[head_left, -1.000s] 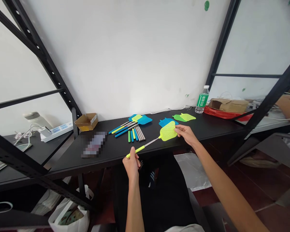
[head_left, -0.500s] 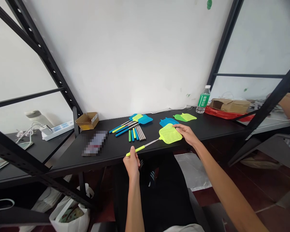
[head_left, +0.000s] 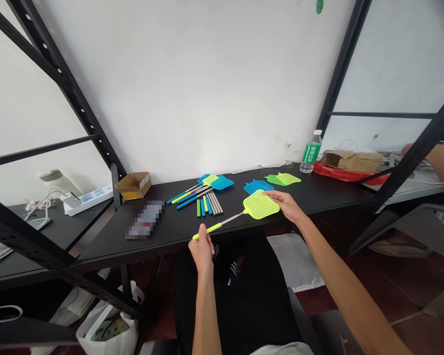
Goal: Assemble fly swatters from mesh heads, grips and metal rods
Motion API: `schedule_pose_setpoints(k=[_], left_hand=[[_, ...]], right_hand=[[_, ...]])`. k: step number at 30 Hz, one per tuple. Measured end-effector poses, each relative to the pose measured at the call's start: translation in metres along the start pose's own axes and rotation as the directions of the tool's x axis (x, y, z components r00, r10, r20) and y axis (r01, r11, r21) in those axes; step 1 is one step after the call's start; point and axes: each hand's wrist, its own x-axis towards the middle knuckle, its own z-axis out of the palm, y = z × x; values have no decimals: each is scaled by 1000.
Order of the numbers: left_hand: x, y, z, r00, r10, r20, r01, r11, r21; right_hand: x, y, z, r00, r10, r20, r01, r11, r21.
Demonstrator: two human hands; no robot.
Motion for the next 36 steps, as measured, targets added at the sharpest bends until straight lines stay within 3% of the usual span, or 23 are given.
schedule_pose_setpoints(k=[5,11,19,26,36], left_hand=[[0,-1,0,1000,4,-11,-4,1000,-8],[1,-4,0,1000,15,-16,-15,1000,1],[1,-4,1,1000,26,-13,-26,1000,-17],[1,-4,0,1000,22,-14,-22,1000,-20],[2,-5,0,1000,25,-14,-25,999,-24]], right_hand=[[0,0,1,999,-15,-39,15,1000,-18],[-4,-6,3,999,-31,18,31,999,-29],[-5,-10,4,1000,-7,0,7,998,-57],[-3,-5,4,996,37,-81,-41,998,-44],[-7,-13,6,997,79,-6,-79,997,-22]])
